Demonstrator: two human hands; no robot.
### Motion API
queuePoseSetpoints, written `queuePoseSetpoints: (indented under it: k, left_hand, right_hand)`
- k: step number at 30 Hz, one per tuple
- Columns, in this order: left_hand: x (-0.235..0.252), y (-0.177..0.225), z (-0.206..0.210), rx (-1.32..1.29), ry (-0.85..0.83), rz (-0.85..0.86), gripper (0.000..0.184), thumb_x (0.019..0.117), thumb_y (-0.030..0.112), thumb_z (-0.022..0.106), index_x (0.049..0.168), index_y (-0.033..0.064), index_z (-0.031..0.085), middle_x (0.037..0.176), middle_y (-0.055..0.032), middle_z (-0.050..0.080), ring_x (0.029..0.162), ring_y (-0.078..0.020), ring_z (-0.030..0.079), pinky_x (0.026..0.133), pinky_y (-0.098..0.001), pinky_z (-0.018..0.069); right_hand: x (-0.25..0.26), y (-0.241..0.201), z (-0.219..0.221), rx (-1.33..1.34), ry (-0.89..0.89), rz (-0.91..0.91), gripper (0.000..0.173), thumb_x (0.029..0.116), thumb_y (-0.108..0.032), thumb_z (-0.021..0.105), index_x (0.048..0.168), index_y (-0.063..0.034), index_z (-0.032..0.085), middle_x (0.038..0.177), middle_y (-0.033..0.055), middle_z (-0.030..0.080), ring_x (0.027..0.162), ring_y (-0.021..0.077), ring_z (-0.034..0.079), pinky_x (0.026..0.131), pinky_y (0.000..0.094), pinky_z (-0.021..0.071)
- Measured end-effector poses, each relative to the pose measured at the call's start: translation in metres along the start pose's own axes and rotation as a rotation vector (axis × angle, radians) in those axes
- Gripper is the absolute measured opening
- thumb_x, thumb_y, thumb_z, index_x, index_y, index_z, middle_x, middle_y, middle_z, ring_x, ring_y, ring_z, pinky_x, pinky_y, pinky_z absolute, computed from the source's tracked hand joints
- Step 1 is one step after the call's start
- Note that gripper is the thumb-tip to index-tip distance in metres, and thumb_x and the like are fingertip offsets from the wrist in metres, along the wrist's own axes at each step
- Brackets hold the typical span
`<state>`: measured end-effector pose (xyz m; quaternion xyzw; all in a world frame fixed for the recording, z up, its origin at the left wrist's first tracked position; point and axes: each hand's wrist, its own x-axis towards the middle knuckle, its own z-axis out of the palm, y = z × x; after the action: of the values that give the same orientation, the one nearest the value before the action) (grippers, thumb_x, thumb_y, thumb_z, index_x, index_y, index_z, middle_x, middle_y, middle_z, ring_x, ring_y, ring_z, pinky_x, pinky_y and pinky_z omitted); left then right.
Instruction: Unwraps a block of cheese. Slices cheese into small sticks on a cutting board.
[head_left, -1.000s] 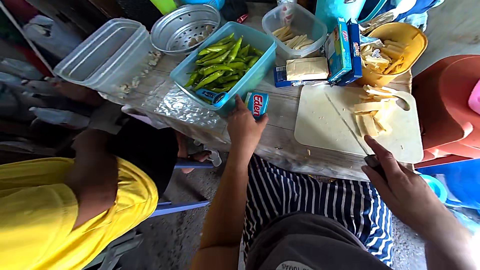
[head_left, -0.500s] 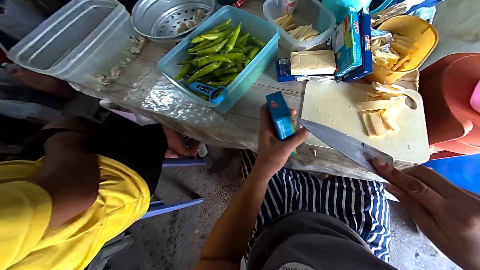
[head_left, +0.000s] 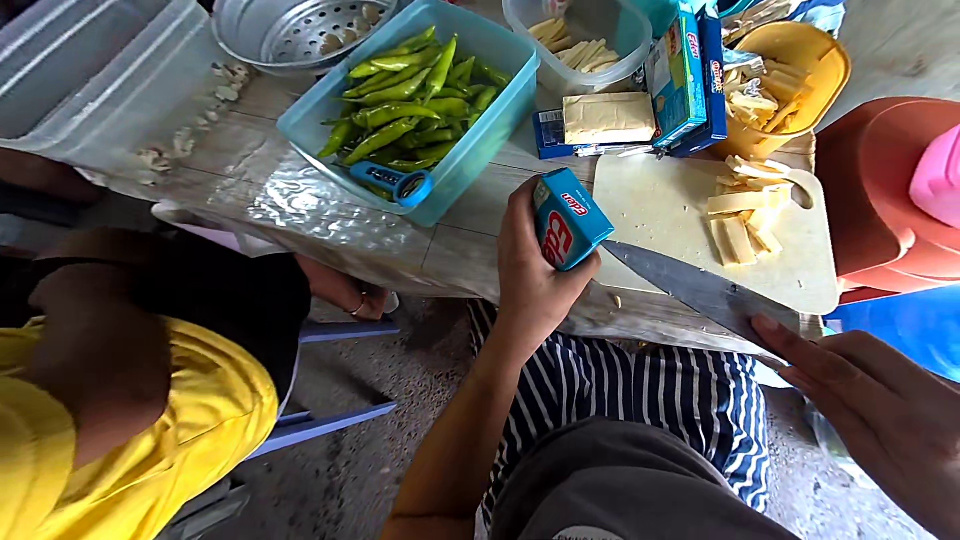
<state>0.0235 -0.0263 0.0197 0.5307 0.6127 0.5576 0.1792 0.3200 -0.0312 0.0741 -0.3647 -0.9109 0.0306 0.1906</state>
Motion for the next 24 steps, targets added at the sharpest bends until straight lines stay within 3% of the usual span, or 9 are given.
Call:
queuePoseSetpoints:
  k: [3,11,17,24]
  left_hand:
    - [0.002,-0.001,0.001,-0.034,0.016,0.016,0.086,0.0769,0.012,0.082,0.148,0.0002,0.037,0.132,-0.0140,0.057,0.117,-0.0129,0.061,0.100,-0.0309,0.0529]
    - [0.003,0.002,0.001,-0.011,0.027,0.011,0.085,0.0762,0.013,0.082,0.148,0.0016,0.038,0.130,-0.0127,0.059,0.115,-0.0120,0.062,0.099,-0.0294,0.0531]
    - [-0.001,0.005,0.002,0.150,0.029,0.061,0.087,0.0749,0.017,0.083,0.149,0.0041,0.040,0.133,-0.0152,0.058,0.121,-0.0240,0.058,0.101,-0.0453,0.0481]
    - [-0.002,0.008,0.017,0.248,0.156,0.125,0.081,0.0761,0.020,0.084,0.144,0.0002,0.044,0.119,-0.0163,0.063,0.109,-0.0274,0.060,0.096,-0.0517,0.0453]
  right_hand:
    - [0.001,-0.001,0.002,-0.001,0.012,-0.007,0.036,0.1104,-0.027,0.045,0.140,-0.0206,0.065,0.080,0.0154,0.059,0.060,0.0263,0.055,0.049,0.0353,0.0395]
    - [0.001,-0.001,0.001,-0.021,0.016,-0.003,0.036,0.1101,-0.026,0.045,0.140,-0.0214,0.065,0.080,0.0148,0.059,0.060,0.0264,0.055,0.048,0.0356,0.0389]
    - [0.003,-0.005,0.002,-0.056,0.015,-0.014,0.037,0.1106,-0.026,0.044,0.142,-0.0218,0.062,0.081,0.0144,0.058,0.059,0.0265,0.054,0.047,0.0354,0.0383]
    - [0.009,-0.016,0.025,0.000,0.105,0.007,0.040,0.1110,-0.028,0.040,0.140,-0.0152,0.064,0.079,0.0118,0.057,0.057,0.0206,0.053,0.045,0.0293,0.0381]
